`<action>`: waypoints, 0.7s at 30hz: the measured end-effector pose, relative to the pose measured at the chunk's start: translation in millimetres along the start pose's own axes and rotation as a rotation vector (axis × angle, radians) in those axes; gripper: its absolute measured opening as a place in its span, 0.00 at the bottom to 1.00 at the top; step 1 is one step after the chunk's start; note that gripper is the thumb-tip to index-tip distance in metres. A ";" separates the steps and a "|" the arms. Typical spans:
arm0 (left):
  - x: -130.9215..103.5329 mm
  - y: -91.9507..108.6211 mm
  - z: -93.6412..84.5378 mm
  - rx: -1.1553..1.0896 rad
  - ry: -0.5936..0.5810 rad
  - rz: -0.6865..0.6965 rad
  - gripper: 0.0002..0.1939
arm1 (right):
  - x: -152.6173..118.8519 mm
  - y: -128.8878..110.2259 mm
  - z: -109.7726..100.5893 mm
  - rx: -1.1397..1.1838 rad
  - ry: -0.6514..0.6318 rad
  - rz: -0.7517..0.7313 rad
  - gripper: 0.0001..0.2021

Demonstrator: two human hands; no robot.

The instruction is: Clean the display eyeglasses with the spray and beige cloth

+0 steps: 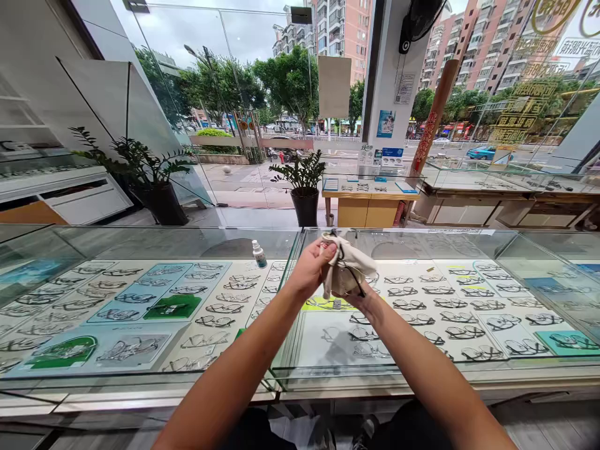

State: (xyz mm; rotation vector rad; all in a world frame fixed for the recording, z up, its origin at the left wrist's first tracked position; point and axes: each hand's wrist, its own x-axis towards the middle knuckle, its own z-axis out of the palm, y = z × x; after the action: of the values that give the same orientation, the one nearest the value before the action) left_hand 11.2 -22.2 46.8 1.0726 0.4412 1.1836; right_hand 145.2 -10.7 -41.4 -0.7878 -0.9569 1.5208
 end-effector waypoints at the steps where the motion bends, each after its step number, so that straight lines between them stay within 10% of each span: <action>1: 2.2 2.8 -11.6 0.014 0.020 0.012 0.26 | 4.5 -2.7 -3.0 -0.005 0.028 -0.008 0.21; 9: 11.3 -4.4 -58.2 -0.037 0.118 0.057 0.30 | 9.7 -17.3 -17.5 -0.237 0.031 0.073 0.25; 16: 7.6 4.1 -69.7 -0.012 0.196 0.175 0.29 | -20.6 -44.9 -11.3 -0.598 -0.732 0.227 0.27; 21: 2.3 -3.5 -67.1 0.260 0.151 0.156 0.24 | -24.9 -45.6 -5.9 -0.477 -0.273 -0.179 0.26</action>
State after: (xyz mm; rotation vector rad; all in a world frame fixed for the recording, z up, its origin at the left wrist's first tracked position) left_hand -37.6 9.3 12.9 1.2624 0.6519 1.3777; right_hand 174.7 -32.0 -3.8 -0.8090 -1.5877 1.2766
